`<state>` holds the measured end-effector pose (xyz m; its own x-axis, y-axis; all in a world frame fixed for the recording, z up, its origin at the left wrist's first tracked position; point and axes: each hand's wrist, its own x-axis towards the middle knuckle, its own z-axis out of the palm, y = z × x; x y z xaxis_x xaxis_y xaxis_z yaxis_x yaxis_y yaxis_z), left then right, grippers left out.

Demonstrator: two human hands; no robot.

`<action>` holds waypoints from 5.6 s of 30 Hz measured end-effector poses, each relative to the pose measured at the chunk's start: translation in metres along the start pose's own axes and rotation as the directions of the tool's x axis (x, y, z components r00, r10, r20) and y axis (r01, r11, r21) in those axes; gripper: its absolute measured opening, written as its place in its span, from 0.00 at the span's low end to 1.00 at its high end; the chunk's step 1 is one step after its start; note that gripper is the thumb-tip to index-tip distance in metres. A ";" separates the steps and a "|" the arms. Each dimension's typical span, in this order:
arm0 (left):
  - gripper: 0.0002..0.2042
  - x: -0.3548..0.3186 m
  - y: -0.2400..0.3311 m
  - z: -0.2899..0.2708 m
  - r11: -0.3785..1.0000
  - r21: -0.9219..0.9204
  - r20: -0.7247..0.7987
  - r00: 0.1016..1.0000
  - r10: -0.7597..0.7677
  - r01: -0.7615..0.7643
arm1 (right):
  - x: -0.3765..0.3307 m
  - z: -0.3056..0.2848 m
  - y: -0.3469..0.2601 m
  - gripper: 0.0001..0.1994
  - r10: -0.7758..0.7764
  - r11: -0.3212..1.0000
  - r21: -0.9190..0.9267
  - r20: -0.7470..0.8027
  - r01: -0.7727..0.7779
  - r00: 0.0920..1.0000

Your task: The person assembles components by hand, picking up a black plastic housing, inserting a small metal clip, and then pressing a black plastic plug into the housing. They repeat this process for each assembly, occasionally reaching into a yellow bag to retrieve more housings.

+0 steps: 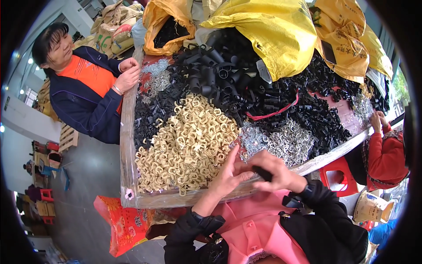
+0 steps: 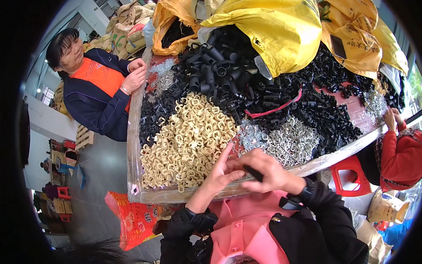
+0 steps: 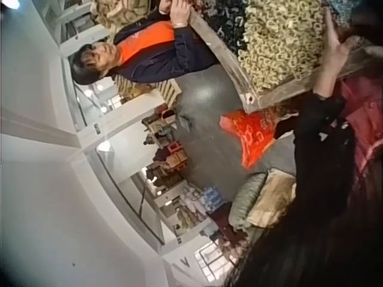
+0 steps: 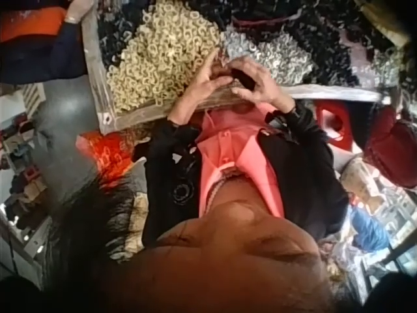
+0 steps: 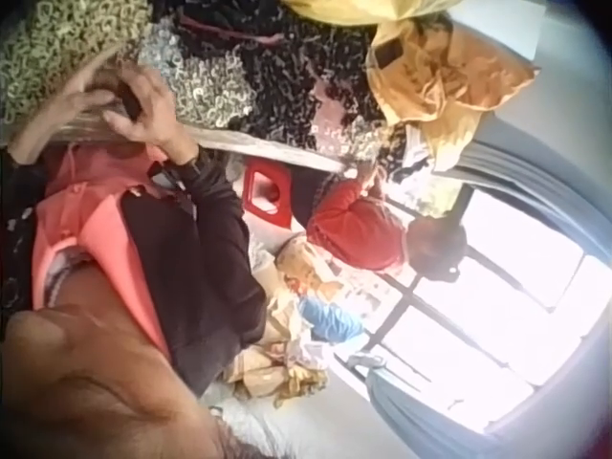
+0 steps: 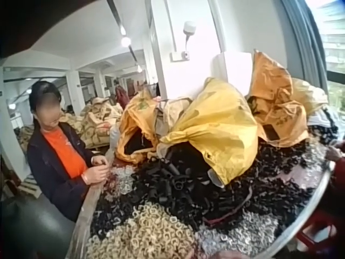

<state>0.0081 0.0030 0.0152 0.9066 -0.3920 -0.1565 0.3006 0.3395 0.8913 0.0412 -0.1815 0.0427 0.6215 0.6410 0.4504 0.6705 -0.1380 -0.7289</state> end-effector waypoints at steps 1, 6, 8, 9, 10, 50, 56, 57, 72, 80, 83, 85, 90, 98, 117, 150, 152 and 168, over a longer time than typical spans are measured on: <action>0.38 -0.001 -0.001 -0.001 0.998 0.042 -0.018 0.999 -0.047 0.048 | -0.006 -0.009 0.001 0.24 0.027 1.000 -0.009 -0.017 -0.028 0.999; 0.36 0.005 -0.007 -0.011 0.999 0.034 -0.158 0.987 -0.020 0.026 | -0.078 -0.067 -0.010 0.23 0.430 0.873 -0.100 -0.307 -0.478 0.849; 0.31 0.015 -0.007 -0.003 0.998 0.069 -0.169 0.986 0.011 0.001 | -0.127 -0.081 -0.011 0.23 0.526 0.794 -0.118 -0.360 -0.597 0.770; 0.29 0.022 -0.007 0.002 0.996 0.084 -0.170 0.985 0.026 -0.012 | -0.157 -0.085 -0.007 0.22 0.642 0.683 -0.149 -0.347 -0.715 0.684; 0.29 0.027 -0.008 0.003 0.997 0.083 -0.159 0.987 0.018 -0.005 | -0.177 -0.086 -0.005 0.22 0.740 0.561 -0.179 -0.328 -0.808 0.587; 0.11 0.181 -0.026 0.060 -0.205 0.939 0.328 0.900 0.287 -0.276 | -0.035 0.014 0.064 0.05 0.346 0.698 -0.693 0.106 -0.181 0.932; 0.10 0.162 -0.008 0.026 0.362 0.888 0.096 0.886 0.454 -0.282 | -0.033 0.014 0.061 0.07 0.240 0.682 -0.720 0.053 -0.129 0.969; 0.08 0.157 -0.004 0.017 0.610 0.767 -0.025 0.941 0.337 -0.198 | -0.034 0.013 0.061 0.06 0.251 0.693 -0.709 0.062 -0.134 0.966; 0.11 0.044 0.005 -0.019 0.987 -0.127 -0.391 0.910 -0.141 0.099 | -0.026 0.008 0.059 0.05 0.277 0.725 -0.672 0.086 -0.150 0.957; 0.07 0.030 -0.009 -0.019 0.941 -0.339 -0.375 0.915 -0.147 0.013 | -0.032 0.020 0.060 0.05 0.265 0.741 -0.650 0.052 -0.169 0.963; 0.08 0.025 -0.015 -0.019 0.905 -0.420 -0.315 0.925 -0.214 0.066 | -0.032 0.021 0.061 0.05 0.272 0.719 -0.675 0.054 -0.165 0.961; 0.09 0.022 -0.018 -0.019 0.884 -0.459 -0.285 0.927 -0.245 0.092 | -0.034 0.021 0.062 0.05 0.226 0.743 -0.654 0.047 -0.142 0.973; 0.12 0.015 -0.020 -0.015 0.847 -0.520 -0.250 0.929 -0.272 0.108 | -0.032 0.021 0.062 0.04 0.212 0.751 -0.647 0.041 -0.136 0.976; 0.14 0.003 -0.024 -0.013 0.840 -0.528 -0.168 0.955 -0.245 0.123 | -0.028 0.018 0.060 0.04 0.218 0.778 -0.611 0.043 -0.147 0.975; 0.19 0.001 -0.023 -0.003 0.651 -0.717 0.254 0.963 -0.089 0.249 | -0.024 0.016 0.024 0.07 0.648 0.358 0.782 0.186 -0.511 0.739; 0.16 -0.005 -0.017 -0.008 0.809 -0.571 -0.025 0.981 -0.190 0.142 | -0.027 0.010 0.018 0.06 0.452 0.866 0.280 -0.087 -0.414 0.888; 0.15 -0.005 -0.017 -0.009 0.828 -0.549 -0.063 0.982 -0.180 0.116 | -0.024 0.006 0.011 0.05 0.402 0.903 0.203 -0.094 -0.378 0.911; 0.14 -0.011 -0.014 0.008 0.947 -0.238 -0.101 0.965 -0.244 0.214 | -0.013 0.013 -0.005 0.08 0.035 0.933 -0.358 -0.017 -0.039 0.999</action>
<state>-0.0085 -0.0043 0.0077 0.8312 -0.3746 -0.4109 0.5496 0.4411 0.7095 0.0242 -0.1795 0.0342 0.6514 0.6227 0.4334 0.7465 -0.4238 -0.5131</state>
